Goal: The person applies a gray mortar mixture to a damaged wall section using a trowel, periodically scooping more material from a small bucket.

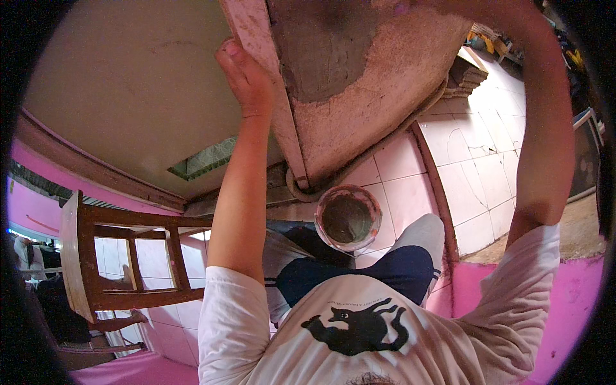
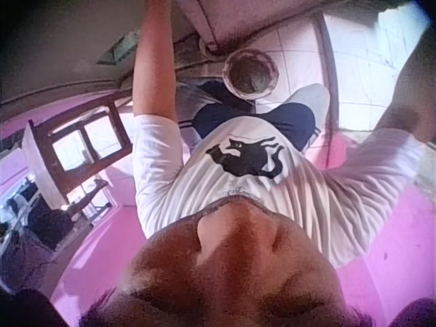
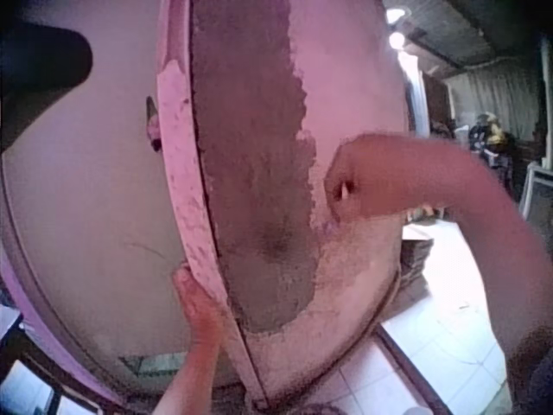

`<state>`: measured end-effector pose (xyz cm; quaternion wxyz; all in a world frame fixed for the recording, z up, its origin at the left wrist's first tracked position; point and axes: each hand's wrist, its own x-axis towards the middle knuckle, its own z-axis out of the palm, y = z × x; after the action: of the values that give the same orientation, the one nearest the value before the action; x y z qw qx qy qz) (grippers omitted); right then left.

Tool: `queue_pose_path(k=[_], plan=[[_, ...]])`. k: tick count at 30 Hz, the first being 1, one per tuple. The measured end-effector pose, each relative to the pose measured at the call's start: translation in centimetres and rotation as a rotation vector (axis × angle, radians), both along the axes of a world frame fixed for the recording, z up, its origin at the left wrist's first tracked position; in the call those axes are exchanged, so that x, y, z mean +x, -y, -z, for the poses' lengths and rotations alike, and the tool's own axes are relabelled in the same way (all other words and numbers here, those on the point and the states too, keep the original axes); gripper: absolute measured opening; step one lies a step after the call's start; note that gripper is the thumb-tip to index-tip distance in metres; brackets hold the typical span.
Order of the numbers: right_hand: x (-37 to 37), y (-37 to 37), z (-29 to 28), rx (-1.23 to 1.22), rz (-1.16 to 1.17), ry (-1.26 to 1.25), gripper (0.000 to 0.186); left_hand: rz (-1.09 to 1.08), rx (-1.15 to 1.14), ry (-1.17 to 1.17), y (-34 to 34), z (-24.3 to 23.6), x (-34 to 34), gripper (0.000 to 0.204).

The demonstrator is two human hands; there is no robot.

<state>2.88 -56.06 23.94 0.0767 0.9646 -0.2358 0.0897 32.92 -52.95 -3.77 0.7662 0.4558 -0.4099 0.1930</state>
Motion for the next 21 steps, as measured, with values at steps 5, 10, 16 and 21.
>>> queue_pose_path(k=[5, 10, 16, 21], plan=[[3.6, 2.7, 9.8, -0.115, -0.096, -0.057, 0.022, -0.089, 0.059, -0.005, -1.9, -0.2, 0.7, 0.045], [3.5, 5.7, 13.1, -0.119, -0.134, 0.049, 0.017, -0.048, 0.052, -0.050, -0.6, -0.7, -0.4, 0.042], [4.1, 5.2, 5.2, -0.145, -0.092, -0.013, 0.025, -0.099, 0.072, -0.032, -1.6, 0.5, 1.3, 0.042], [1.0, 2.3, 0.5, -0.180, -0.035, 0.023, 0.024, -0.076, 0.084, -0.027, -0.6, -0.1, -0.5, 0.042]])
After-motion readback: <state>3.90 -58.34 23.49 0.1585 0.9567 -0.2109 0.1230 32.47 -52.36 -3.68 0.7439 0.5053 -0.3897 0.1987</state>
